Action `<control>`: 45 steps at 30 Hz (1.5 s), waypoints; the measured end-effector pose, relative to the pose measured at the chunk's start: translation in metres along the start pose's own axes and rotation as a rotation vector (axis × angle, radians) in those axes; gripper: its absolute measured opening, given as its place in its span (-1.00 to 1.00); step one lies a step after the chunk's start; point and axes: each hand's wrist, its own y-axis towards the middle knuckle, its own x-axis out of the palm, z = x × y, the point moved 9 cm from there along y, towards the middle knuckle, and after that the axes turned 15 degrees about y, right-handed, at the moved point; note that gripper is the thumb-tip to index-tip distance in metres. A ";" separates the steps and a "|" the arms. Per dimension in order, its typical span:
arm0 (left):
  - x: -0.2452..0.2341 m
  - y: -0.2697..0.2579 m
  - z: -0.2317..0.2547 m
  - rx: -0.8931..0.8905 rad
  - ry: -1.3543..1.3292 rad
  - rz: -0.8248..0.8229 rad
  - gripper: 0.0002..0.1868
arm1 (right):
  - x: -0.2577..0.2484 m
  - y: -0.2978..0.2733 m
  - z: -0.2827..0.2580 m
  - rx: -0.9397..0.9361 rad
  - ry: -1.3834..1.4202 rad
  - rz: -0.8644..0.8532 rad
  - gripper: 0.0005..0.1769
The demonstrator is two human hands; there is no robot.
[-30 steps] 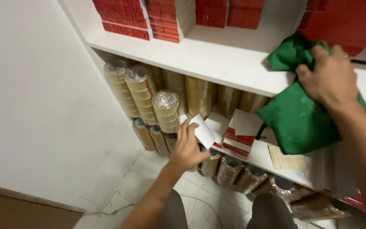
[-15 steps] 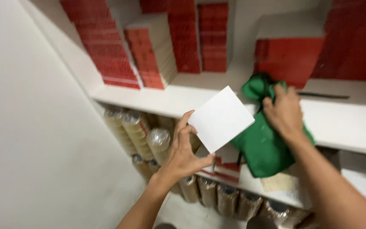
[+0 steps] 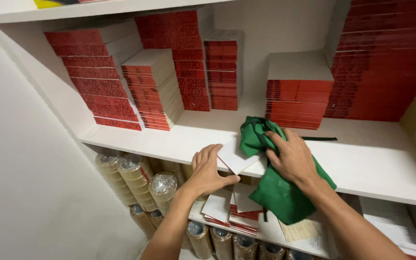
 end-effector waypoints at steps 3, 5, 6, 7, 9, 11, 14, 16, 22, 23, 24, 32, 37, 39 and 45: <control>-0.002 -0.003 -0.006 0.010 -0.071 0.062 0.20 | -0.006 0.003 -0.029 -0.069 -0.090 -0.106 -0.43; 0.010 0.007 -0.014 0.016 -0.101 0.090 0.18 | 0.000 0.004 -0.048 -0.123 -0.087 -0.194 -0.49; 0.016 0.010 -0.020 0.009 -0.129 0.118 0.17 | 0.010 0.002 -0.061 -0.184 -0.073 -0.289 -0.55; 0.018 0.011 -0.019 0.010 -0.131 0.120 0.17 | 0.006 0.003 -0.075 -0.185 -0.075 -0.289 -0.55; 0.016 0.012 -0.023 -0.012 -0.120 0.147 0.13 | 0.020 0.003 -0.112 -0.270 -0.068 -0.496 -0.58; 0.010 0.010 -0.025 -0.012 -0.150 0.176 0.14 | 0.035 0.012 -0.121 -0.271 -0.084 -0.535 -0.58; 0.013 0.011 -0.030 -0.020 -0.184 0.201 0.14 | 0.069 0.032 -0.102 -0.218 -0.135 -0.530 -0.56; 0.015 0.010 -0.030 -0.028 -0.189 0.195 0.13 | 0.084 0.043 -0.080 -0.161 -0.170 -0.485 -0.53; 0.004 0.004 -0.027 -0.073 -0.210 0.177 0.09 | 0.082 0.046 -0.025 0.059 -0.340 -0.258 -0.62; 0.002 0.002 -0.025 -0.065 -0.224 0.194 0.08 | 0.078 0.043 -0.035 0.015 -0.350 -0.286 -0.63; -0.001 0.000 -0.024 -0.060 -0.237 0.214 0.08 | 0.074 0.040 -0.045 -0.032 -0.359 -0.313 -0.64; 0.006 0.007 -0.035 -0.106 -0.174 0.182 0.08 | 0.060 0.032 -0.131 -0.168 -0.126 -0.481 -0.57; 0.007 0.005 -0.034 -0.110 -0.177 0.184 0.02 | 0.085 0.054 -0.075 -0.037 -0.121 -0.432 -0.55; 0.004 0.005 -0.028 -0.099 -0.112 0.200 -0.07 | 0.084 0.063 -0.044 0.050 -0.109 -0.372 -0.58; -0.004 -0.009 0.000 0.025 0.113 0.261 -0.17 | 0.037 0.037 0.012 0.289 0.003 -0.275 -0.51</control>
